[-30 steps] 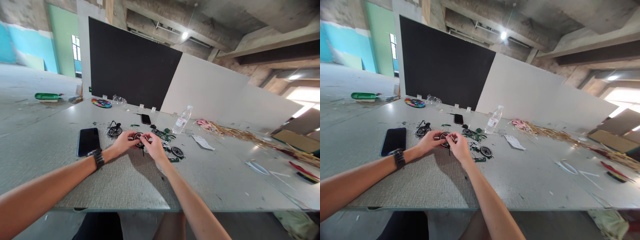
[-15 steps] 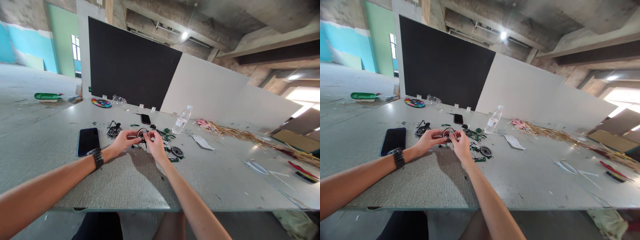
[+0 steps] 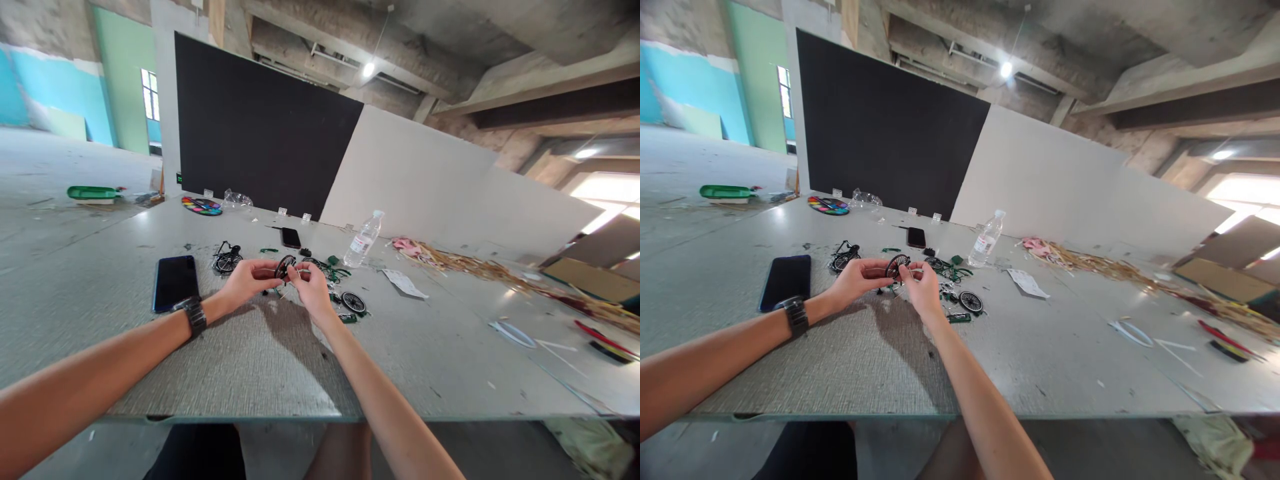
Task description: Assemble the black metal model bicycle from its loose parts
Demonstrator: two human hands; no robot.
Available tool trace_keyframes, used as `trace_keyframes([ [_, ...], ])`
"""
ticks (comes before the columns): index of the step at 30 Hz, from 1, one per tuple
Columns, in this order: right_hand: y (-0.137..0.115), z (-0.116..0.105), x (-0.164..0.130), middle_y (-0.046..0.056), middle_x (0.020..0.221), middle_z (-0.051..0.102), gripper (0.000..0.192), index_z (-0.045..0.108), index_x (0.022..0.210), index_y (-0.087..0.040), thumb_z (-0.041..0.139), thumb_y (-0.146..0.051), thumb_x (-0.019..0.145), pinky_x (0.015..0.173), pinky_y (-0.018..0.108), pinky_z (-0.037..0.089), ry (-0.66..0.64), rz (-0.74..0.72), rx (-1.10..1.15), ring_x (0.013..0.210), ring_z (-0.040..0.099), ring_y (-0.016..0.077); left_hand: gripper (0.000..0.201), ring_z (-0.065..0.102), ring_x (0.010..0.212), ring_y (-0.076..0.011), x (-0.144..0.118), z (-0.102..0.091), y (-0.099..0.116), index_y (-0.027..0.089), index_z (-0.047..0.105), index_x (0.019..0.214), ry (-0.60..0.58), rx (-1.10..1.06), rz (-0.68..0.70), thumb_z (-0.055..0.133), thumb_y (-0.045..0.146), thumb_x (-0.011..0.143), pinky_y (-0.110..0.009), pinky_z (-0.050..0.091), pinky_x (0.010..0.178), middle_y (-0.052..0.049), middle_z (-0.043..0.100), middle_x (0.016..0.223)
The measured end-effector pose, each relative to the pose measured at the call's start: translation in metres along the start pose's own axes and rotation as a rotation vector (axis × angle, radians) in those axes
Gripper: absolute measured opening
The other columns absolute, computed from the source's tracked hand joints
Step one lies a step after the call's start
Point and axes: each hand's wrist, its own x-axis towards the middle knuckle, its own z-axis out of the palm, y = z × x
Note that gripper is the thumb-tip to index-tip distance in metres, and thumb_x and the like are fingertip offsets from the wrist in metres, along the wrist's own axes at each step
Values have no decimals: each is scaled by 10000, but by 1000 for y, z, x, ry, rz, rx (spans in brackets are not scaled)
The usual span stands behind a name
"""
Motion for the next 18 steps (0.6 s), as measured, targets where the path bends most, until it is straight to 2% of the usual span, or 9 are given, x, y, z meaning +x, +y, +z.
trace_keyframes([
  [5, -5, 0, -2, 43, 730, 726, 472, 544, 922, -225, 718, -629, 749, 562, 304, 477, -9, 48, 36, 714, 705, 247, 435, 728, 1034, -264, 0, 0, 1, 119, 697, 1088, 75, 15, 10, 841, 294, 716, -474, 537, 1021, -134, 756, 1138],
  [12, 1, -1, 1, 62, 756, 739, 443, 552, 872, -218, 708, -619, 768, 718, 344, 533, 12, -48, -21, 762, 728, 247, 491, 710, 1085, -261, 1, -1, -2, 124, 657, 1115, 54, -33, -3, 863, 241, 685, -475, 514, 1049, -144, 743, 1166],
  [18, 1, -1, 0, 66, 763, 756, 446, 537, 902, -224, 682, -630, 788, 750, 353, 530, -15, -3, -37, 793, 736, 258, 499, 699, 1112, -269, 2, -2, -3, 130, 647, 1133, 24, -60, -1, 857, 218, 690, -479, 511, 1050, -145, 741, 1167],
])
